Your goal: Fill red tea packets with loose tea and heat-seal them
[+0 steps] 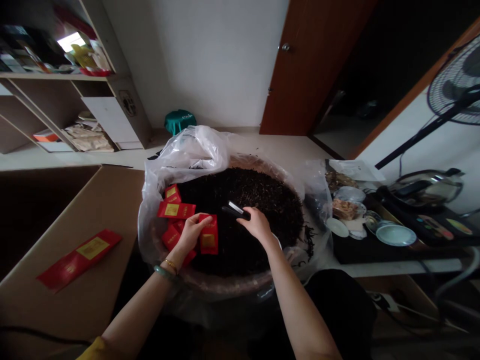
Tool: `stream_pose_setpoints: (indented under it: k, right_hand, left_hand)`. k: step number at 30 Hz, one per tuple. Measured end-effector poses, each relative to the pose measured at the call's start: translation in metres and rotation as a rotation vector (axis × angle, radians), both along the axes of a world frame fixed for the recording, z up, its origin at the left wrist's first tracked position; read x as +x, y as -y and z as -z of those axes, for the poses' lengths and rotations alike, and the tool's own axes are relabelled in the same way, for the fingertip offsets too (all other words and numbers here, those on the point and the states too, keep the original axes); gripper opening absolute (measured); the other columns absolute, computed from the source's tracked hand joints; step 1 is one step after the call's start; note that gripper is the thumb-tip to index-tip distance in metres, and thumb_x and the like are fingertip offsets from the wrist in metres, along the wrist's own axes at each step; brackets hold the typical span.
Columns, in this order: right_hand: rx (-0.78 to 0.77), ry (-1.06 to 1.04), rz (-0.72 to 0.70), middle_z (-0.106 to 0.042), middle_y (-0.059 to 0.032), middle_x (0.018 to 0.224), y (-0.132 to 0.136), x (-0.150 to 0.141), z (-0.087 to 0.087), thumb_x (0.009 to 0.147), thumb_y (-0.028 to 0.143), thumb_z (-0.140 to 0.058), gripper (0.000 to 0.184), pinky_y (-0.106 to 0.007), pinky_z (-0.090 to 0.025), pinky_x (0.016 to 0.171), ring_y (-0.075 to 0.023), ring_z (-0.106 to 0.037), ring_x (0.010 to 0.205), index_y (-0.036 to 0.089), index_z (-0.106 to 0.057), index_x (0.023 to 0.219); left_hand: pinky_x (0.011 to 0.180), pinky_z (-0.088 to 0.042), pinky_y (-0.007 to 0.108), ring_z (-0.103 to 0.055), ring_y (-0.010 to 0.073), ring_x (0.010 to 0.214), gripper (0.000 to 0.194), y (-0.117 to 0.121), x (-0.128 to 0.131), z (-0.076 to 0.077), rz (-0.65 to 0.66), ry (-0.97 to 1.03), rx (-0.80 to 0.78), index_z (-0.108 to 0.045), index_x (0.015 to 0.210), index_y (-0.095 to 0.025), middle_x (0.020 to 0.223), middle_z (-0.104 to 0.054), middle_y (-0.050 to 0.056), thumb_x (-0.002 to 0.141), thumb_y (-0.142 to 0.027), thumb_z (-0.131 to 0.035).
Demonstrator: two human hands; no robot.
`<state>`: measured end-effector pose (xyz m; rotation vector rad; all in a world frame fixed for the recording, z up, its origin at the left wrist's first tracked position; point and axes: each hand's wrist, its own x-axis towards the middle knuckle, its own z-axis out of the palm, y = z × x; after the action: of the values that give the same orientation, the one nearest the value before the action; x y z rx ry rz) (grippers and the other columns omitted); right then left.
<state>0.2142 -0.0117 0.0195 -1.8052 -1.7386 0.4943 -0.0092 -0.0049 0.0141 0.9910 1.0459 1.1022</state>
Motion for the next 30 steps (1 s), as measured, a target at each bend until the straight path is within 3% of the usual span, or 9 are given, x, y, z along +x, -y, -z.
stream_pose_setpoints:
  k: [5,9,14,18,22,25,27,28,30]
  right_hand:
    - [-0.005,0.005,0.032,-0.068,-0.0126,0.102,0.004,-0.006,0.018,0.076,0.027,-0.067,0.03,-0.04,-0.049,0.085,-0.0256,-0.064,0.094,0.018,-0.066,0.105]
    - [0.071,-0.372,-0.094,-0.069,-0.008,0.096,0.007,-0.04,0.007,0.085,0.039,-0.054,0.032,-0.029,-0.051,0.073,-0.0173,-0.065,0.079,0.019,-0.065,0.107]
    - [0.064,-0.472,-0.144,-0.071,-0.0034,0.075,0.01,-0.073,-0.008,0.074,0.041,-0.064,0.023,-0.029,-0.05,0.066,-0.0175,-0.064,0.067,0.019,-0.069,0.079]
    - [0.046,-0.474,-0.118,-0.069,-0.0025,0.066,0.013,-0.074,-0.008,0.073,0.041,-0.062,0.022,-0.028,-0.051,0.061,-0.0179,-0.063,0.061,0.02,-0.067,0.069]
    - [-0.051,-0.568,-0.068,-0.065,-0.0015,0.059,0.013,-0.065,-0.004,0.073,0.046,-0.06,0.028,-0.027,-0.048,0.044,-0.0159,-0.057,0.046,0.019,-0.067,0.075]
    - [-0.009,-0.754,0.092,-0.066,-0.0029,0.065,0.005,-0.058,-0.002,0.071,0.05,-0.062,0.034,-0.03,-0.054,0.048,-0.0183,-0.062,0.054,0.018,-0.066,0.083]
    - [0.065,-0.884,0.182,-0.066,-0.0026,0.07,-0.002,-0.06,-0.003,0.07,0.048,-0.063,0.037,-0.033,-0.058,0.056,-0.0184,-0.065,0.06,0.018,-0.064,0.092]
    - [0.094,-0.94,0.201,-0.066,-0.002,0.071,-0.006,-0.064,-0.005,0.071,0.046,-0.064,0.038,-0.034,-0.059,0.06,-0.0179,-0.065,0.062,0.018,-0.062,0.096]
    - [0.109,-1.032,0.164,-0.066,-0.0013,0.075,-0.013,-0.079,-0.009,0.073,0.041,-0.063,0.038,-0.034,-0.06,0.068,-0.017,-0.067,0.067,0.018,-0.059,0.104]
  left_hand:
    - [0.048,-0.035,0.021,-0.049,0.0094,0.048,0.049,0.0,0.001,0.003,0.017,-0.015,-0.036,-0.061,0.062,-0.013,0.054,-0.059,-0.001,0.061,-0.06,-0.071]
    - [0.046,-0.032,0.02,-0.044,0.0073,0.046,0.053,-0.001,0.003,0.002,0.046,-0.019,-0.02,-0.058,0.059,-0.013,0.05,-0.055,-0.003,0.058,-0.064,-0.071]
    - [0.044,-0.026,0.019,-0.037,0.0052,0.044,0.058,0.0,0.004,0.001,0.1,-0.059,0.01,-0.054,0.055,-0.013,0.047,-0.049,-0.004,0.055,-0.07,-0.068]
    - [0.043,-0.023,0.02,-0.033,0.0051,0.042,0.063,0.0,0.006,0.005,0.112,-0.1,0.014,-0.049,0.051,-0.014,0.044,-0.043,-0.005,0.055,-0.075,-0.063]
    - [0.047,-0.035,0.023,-0.048,0.0116,0.05,0.062,-0.002,0.005,0.007,0.087,-0.129,0.056,-0.057,0.059,-0.014,0.054,-0.056,0.001,0.066,-0.075,-0.054]
    - [0.067,-0.047,0.03,-0.061,0.0198,0.076,0.051,0.0,-0.002,0.002,-0.228,-0.221,0.295,-0.065,0.091,-0.015,0.085,-0.067,0.009,0.085,-0.061,-0.042]
    - [0.086,-0.046,0.037,-0.058,0.0221,0.099,0.036,0.008,-0.006,-0.003,-0.482,-0.402,0.613,-0.06,0.106,-0.017,0.104,-0.064,0.011,0.091,-0.044,-0.042]
    - [0.093,-0.043,0.041,-0.055,0.0232,0.106,0.029,0.013,-0.007,-0.004,-0.537,-0.512,0.808,-0.059,0.107,-0.018,0.108,-0.062,0.011,0.09,-0.037,-0.046]
    - [0.097,-0.04,0.047,-0.05,0.0256,0.115,0.025,0.024,-0.006,-0.007,-0.475,-0.689,1.183,-0.057,0.108,-0.018,0.113,-0.059,0.012,0.085,-0.024,-0.052]
